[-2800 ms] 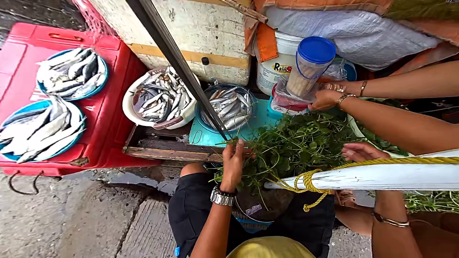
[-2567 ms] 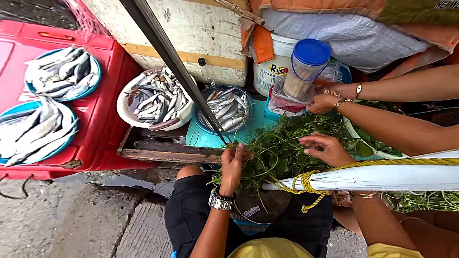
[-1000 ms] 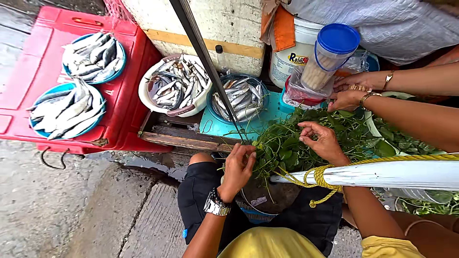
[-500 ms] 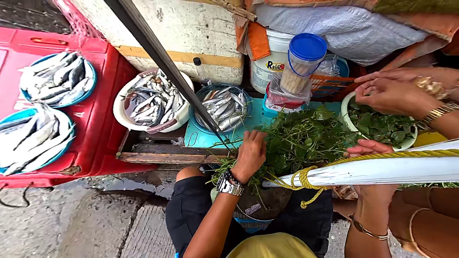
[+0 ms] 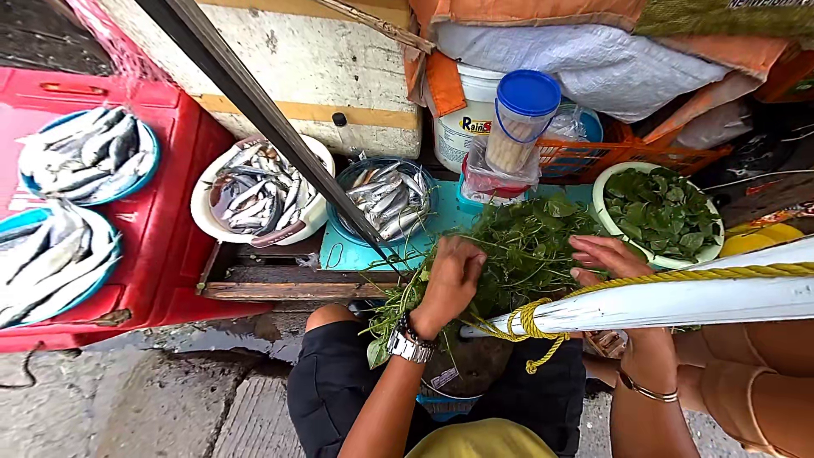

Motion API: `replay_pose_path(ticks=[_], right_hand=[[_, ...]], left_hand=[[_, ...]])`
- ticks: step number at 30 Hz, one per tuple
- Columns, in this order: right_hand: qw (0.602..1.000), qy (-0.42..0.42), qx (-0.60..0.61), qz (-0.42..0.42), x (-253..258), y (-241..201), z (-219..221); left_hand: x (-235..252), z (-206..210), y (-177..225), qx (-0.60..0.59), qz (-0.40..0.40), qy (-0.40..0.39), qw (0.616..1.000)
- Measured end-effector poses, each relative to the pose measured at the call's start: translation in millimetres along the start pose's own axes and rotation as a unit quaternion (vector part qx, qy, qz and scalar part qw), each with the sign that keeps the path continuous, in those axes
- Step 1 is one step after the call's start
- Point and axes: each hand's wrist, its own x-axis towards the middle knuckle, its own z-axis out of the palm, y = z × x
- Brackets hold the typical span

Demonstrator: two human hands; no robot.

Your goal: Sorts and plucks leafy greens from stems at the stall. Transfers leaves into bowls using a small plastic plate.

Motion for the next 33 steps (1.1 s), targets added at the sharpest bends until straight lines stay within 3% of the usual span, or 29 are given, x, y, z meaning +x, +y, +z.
replay_pose_path(ticks=[3,5,7,10,16,19,21,23,27,30,33], right_hand=[[0.995,-0.047,0.047,-0.08,31,-31,19],[0.988,-0.117,0.053,-0.087,48,-53,31],[0.978,-0.17,0.031,-0.115,62,-54,46],[0.973,-0.177,-0.007,-0.151,69,-47,59],[0.983,-0.15,-0.045,-0.098,65,-44,60],[0.994,-0.068,0.09,0.004,63,-32,56],[0.969,0.009,0.232,0.086,63,-23,47],[0.934,0.06,0.337,0.1,64,-17,35],[0.923,-0.014,0.367,0.113,51,-23,33],[0.945,-0.084,0.282,0.141,45,-22,46],[0.97,-0.096,0.17,0.143,47,-17,59]], left_hand=[[-6,4,9,-0.023,-0.01,0.019,1.0],[-7,6,12,-0.027,-0.015,0.02,0.999],[-5,7,15,-0.022,-0.012,0.021,0.999],[-4,5,15,-0.01,-0.006,0.02,1.0],[1,7,13,0.004,0.008,0.015,1.0],[6,10,15,0.012,0.021,0.026,0.999],[8,9,13,0.004,0.007,0.033,0.999],[11,5,11,-0.01,-0.026,0.025,0.999],[15,-9,18,-0.067,-0.114,-0.011,0.991],[16,-16,24,-0.11,-0.158,-0.013,0.981],[16,-19,28,-0.142,-0.184,-0.014,0.973]])
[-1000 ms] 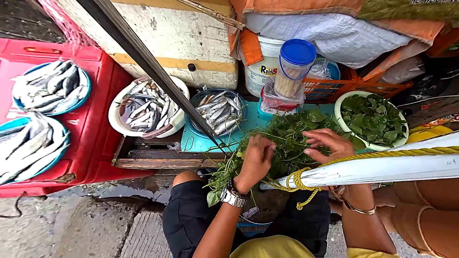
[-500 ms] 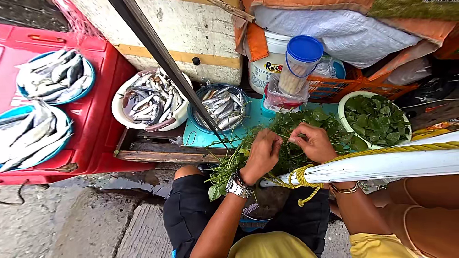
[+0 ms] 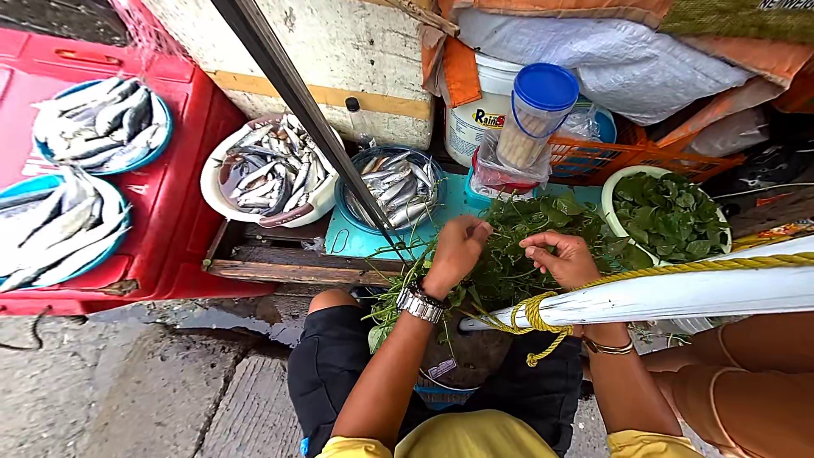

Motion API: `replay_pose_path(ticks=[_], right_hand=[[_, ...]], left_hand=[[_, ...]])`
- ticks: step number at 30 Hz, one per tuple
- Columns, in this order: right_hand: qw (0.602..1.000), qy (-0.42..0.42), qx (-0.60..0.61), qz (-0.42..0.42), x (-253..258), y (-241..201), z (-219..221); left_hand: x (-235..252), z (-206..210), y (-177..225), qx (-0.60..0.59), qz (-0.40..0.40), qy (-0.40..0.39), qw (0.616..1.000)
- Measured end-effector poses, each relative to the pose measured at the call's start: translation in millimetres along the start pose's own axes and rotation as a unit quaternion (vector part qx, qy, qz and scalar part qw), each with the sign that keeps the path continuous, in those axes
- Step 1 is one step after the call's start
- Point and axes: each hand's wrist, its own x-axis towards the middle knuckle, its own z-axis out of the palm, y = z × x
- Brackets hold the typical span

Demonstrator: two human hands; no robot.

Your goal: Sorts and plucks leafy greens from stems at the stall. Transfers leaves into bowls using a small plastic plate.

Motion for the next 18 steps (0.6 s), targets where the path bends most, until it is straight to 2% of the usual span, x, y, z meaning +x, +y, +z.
replay_pose_path(ticks=[6,9,14,18], right_hand=[[0.99,0.043,-0.118,-0.066,12,0,14],[0.985,0.035,-0.163,-0.053,16,-6,18],[0.998,0.039,-0.026,-0.032,13,2,16],[0.999,0.052,-0.006,0.009,13,11,9]], left_hand=[[0,-1,9,-0.012,-0.008,-0.009,1.0],[-3,-1,12,-0.027,-0.006,-0.021,0.999],[5,-4,-7,-0.032,0.012,-0.014,0.999],[14,-16,-20,0.076,0.086,-0.057,0.992]])
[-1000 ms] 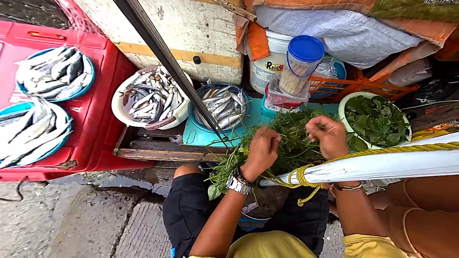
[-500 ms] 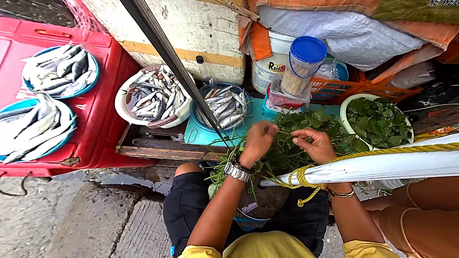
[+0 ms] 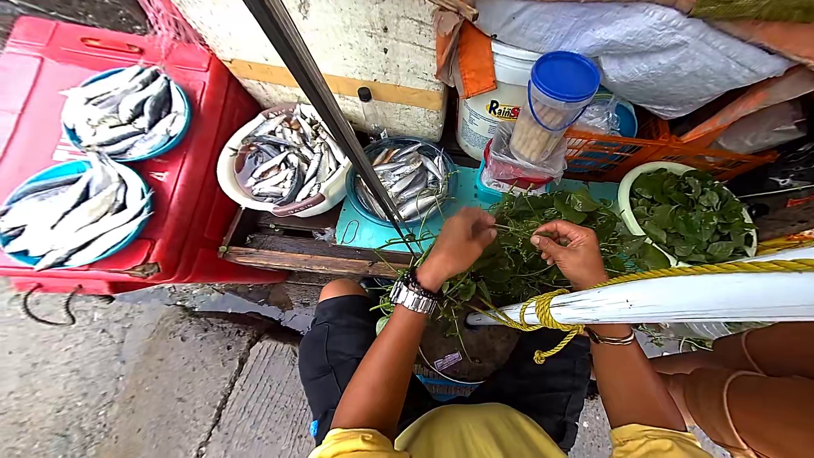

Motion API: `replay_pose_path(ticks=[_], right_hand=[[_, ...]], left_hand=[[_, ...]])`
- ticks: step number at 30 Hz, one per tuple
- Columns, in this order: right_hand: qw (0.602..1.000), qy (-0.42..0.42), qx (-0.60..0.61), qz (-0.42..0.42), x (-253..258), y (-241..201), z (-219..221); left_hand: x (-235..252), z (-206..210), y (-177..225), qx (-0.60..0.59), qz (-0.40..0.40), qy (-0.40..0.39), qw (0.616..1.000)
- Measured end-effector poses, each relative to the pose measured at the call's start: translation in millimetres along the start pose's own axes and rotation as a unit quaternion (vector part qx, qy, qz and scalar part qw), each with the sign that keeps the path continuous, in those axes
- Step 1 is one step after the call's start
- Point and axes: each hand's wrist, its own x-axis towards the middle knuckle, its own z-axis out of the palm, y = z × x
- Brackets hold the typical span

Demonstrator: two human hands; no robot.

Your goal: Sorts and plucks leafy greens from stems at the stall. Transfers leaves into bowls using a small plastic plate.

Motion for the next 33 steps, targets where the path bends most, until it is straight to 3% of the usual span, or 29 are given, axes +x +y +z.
replay_pose_path(ticks=[6,12,19,23,27,30,33], right_hand=[[0.991,0.027,-0.122,-0.037,4,4,-21],[0.973,-0.011,-0.216,-0.077,5,8,-34],[0.99,-0.02,-0.131,-0.055,-3,15,-37],[0.998,-0.008,-0.048,-0.043,-6,14,-42],[0.99,-0.053,-0.117,-0.056,-4,17,-41],[0.978,-0.078,-0.171,-0.087,-5,28,-43],[0.97,-0.113,-0.151,-0.155,-4,35,-43]], left_hand=[[-13,-14,-34,0.113,-0.003,-0.031,0.993],[-20,-20,-44,0.103,-0.001,-0.038,0.994],[-12,-2,-41,0.134,-0.005,-0.074,0.988],[-16,-8,-31,0.006,-0.009,-0.051,0.999],[-24,-20,-7,-0.195,-0.086,-0.048,0.976],[-21,-11,1,-0.243,-0.114,-0.045,0.962],[-23,2,-11,-0.2,-0.063,-0.039,0.977]])
